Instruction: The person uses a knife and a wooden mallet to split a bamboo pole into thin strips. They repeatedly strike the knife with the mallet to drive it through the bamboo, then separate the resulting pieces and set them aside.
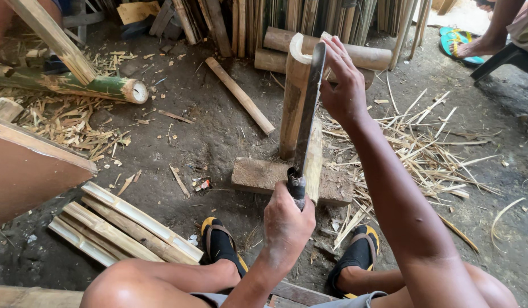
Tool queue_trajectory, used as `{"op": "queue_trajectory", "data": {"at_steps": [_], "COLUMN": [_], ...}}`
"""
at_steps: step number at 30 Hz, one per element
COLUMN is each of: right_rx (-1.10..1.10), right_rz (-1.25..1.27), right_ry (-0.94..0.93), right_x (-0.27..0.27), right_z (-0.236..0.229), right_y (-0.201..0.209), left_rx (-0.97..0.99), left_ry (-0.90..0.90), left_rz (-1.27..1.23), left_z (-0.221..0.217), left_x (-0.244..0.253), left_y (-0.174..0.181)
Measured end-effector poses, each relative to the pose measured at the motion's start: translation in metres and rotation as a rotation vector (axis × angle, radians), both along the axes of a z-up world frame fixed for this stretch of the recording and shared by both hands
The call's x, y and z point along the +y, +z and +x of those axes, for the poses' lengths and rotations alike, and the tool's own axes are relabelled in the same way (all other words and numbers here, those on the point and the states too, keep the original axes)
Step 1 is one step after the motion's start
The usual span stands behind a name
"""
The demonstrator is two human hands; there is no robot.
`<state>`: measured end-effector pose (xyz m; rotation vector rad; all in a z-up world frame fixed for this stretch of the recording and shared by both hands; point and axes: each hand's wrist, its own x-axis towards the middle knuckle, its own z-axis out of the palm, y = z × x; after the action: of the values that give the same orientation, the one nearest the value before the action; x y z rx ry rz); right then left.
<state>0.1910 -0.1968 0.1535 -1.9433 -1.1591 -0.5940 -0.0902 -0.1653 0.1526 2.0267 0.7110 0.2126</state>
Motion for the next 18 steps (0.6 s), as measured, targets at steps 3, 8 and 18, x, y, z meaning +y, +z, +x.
{"op": "queue_trajectory", "data": {"at_steps": [3,8,18], "right_rx": [-0.025,-0.045,-0.047], "right_rz": [0.005,0.011,0.025], "right_ry": [-0.001,-0.002,0.011], "right_x": [0.001,0.001,0.003], "right_z": [0.001,0.001,0.004], "right_y": [0.001,0.004,0.001], "left_rx": [-0.041,-0.085,-0.205], "left_ry": [-0.01,0.004,0.05], "left_rz": [0.012,-0.027,0.134], "left_z": [0.0,0.0,0.002], "left_x": [-0.002,-0.007,-0.005], "left_y": [0.002,-0.002,-0.012]}}
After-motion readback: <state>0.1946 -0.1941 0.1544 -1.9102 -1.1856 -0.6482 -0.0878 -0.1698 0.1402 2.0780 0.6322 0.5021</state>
